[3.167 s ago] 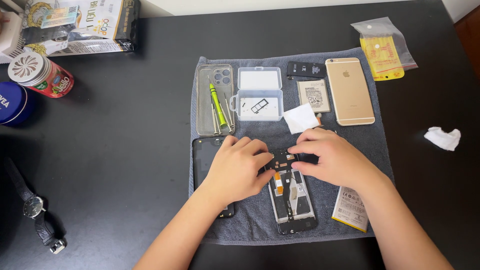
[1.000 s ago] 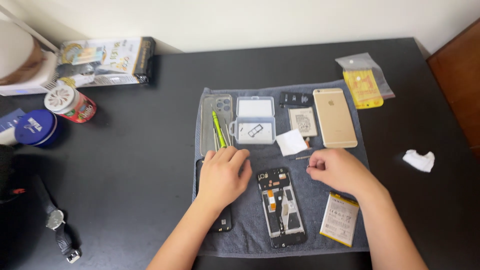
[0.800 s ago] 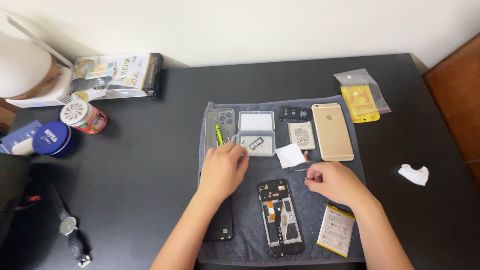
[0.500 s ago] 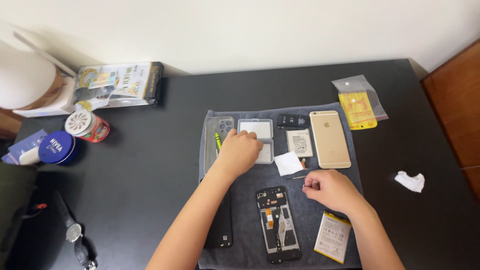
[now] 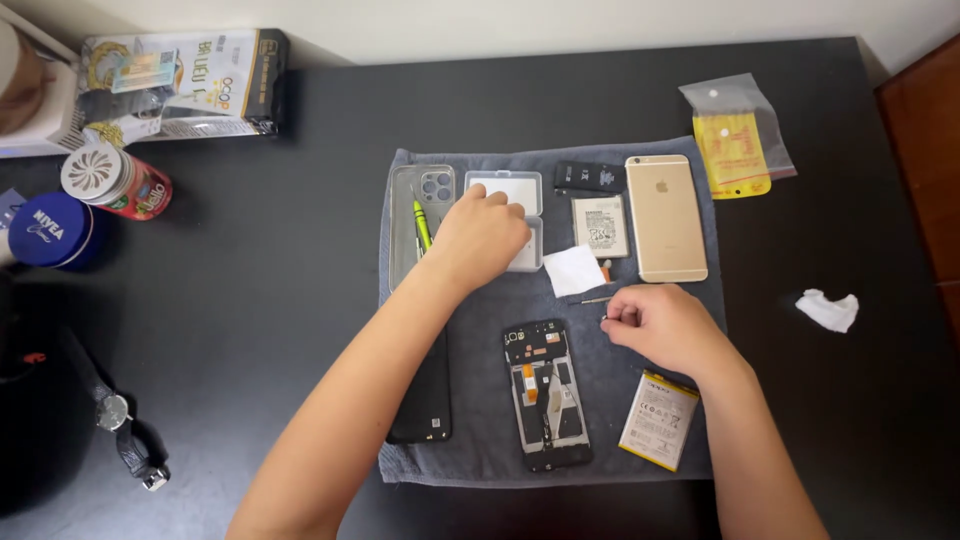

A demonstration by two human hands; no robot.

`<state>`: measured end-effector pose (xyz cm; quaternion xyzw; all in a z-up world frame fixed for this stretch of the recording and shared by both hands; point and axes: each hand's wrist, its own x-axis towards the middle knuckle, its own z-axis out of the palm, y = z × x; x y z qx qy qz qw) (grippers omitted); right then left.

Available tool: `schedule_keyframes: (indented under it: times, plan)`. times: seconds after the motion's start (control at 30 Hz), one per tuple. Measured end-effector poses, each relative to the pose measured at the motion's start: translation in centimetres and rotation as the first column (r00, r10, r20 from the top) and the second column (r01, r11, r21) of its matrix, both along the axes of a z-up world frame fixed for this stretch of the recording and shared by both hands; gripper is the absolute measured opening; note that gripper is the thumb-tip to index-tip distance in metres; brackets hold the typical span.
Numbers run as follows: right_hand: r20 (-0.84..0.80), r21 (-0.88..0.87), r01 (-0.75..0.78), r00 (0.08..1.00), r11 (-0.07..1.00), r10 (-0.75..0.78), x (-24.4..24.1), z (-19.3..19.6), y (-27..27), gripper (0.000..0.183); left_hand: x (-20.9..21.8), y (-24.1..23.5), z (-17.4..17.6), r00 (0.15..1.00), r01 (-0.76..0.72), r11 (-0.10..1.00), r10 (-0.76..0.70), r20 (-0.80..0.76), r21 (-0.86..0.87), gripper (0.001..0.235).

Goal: Repairing a smartphone by manipulating internal components and ribbon cables using a small tool.

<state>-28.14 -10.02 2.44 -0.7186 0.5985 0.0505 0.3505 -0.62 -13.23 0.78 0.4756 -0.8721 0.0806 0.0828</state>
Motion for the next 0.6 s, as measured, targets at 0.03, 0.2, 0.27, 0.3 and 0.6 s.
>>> schedule_keyframes:
  times: [0.03,0.2,0.27,0.3,0.6]
  plan:
    - [-0.003,0.004,0.001,1.0,1.0,-0.001,0.0,-0.1,0.1,0.016,-0.1,-0.1,0.1,1.0,0.001,1.0,-0.001,-0.003,0.004,0.015]
    - [-0.001,-0.013,0.001,1.0,1.0,-0.001,-0.1,-0.5,0.1,0.015,-0.6,-1.0,0.7,0.998,0.011,0.996,-0.016,0.055,0.089,0.017]
    - [0.015,-0.016,0.006,1.0,1.0,-0.006,-0.2,-0.6,0.1,0.015,-1.1,-1.4,0.1,0.996,0.031,0.996,-0.038,0.083,0.081,0.018]
    - [0.031,-0.02,0.008,0.999,1.0,-0.007,-0.2,-0.5,0.0,0.014,-1.4,-1.6,-0.1,0.992,0.049,0.996,-0.056,0.111,0.071,0.019]
    - [0.05,-0.021,0.013,0.999,1.0,-0.012,-0.3,-0.3,0.0,0.013,-2.6,-3.1,0.3,0.958,0.099,0.967,-0.157,0.241,0.235,0.016]
